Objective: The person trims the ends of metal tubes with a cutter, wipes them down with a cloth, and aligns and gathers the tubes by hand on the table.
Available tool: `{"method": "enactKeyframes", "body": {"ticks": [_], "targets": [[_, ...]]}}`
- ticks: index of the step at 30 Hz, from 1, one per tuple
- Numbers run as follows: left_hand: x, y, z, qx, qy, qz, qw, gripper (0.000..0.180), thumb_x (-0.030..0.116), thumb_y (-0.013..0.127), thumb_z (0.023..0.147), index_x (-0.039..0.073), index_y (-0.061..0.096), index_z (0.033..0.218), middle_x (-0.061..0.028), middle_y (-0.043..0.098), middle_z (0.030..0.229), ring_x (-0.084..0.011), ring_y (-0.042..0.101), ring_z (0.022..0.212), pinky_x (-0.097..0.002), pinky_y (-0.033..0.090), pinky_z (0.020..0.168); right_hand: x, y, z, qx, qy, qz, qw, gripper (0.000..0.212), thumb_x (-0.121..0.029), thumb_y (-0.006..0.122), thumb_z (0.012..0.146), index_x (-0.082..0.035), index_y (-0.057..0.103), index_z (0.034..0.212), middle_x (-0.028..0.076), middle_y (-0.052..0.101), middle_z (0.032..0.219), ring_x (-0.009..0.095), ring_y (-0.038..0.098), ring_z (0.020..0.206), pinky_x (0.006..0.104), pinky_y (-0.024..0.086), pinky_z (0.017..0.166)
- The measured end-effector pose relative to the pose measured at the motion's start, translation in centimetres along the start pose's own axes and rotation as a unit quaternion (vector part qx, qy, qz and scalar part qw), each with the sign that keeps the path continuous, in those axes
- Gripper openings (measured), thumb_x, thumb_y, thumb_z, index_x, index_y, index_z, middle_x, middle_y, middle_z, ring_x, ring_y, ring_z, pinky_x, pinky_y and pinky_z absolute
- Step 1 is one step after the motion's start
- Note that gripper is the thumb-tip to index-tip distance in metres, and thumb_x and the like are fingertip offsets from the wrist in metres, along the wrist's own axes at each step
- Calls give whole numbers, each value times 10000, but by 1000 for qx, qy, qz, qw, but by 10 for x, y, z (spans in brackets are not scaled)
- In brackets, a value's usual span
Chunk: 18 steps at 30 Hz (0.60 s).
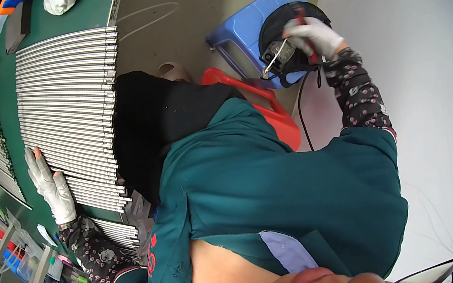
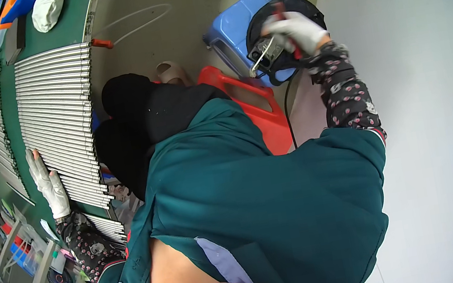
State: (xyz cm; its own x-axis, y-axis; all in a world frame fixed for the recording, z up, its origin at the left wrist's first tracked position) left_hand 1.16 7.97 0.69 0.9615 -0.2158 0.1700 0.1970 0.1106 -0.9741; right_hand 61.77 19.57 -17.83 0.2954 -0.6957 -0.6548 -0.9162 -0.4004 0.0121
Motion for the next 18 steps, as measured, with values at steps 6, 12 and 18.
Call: {"method": "enactKeyframes", "body": {"ticks": [6,12,18], "targets": [[-3,2,-2,-1,-11,-1,1000,656,544,372,1031,128,366,1539,-170,316,1596,-349,262,1488,-492,155,1208,122,-105,3,145,-1,264,953,297,-269,560,987,-18,620,1133,148,726,1068,222,707,869,304,534,701],[-2,0,-4,5,-14,-18,1000,673,552,380,1027,106,377,1531,-174,318,1592,-368,288,1469,-473,203,1197,137,-84,0,204,59,297,931,285,-256,553,983,-27,635,1130,164,707,1160,279,703,1006,347,552,798],[0,-2,-3,5,-17,-17,1000,674,548,396,1025,99,380,1527,-177,315,1593,-372,271,1478,-465,202,1201,145,-78,3,210,95,311,922,303,-253,545,985,-19,646,1150,179,695,1189,301,694,1042,378,564,854]]}}
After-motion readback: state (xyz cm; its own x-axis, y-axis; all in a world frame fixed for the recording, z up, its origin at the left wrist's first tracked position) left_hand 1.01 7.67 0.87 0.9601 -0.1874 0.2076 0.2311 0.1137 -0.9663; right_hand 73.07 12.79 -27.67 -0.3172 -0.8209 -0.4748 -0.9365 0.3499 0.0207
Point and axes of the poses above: each hand's wrist, its own z-axis towards the middle knuckle, its own y-axis out of the palm, x = y × z, the point moved 8 cm from there along z, towards the middle knuckle
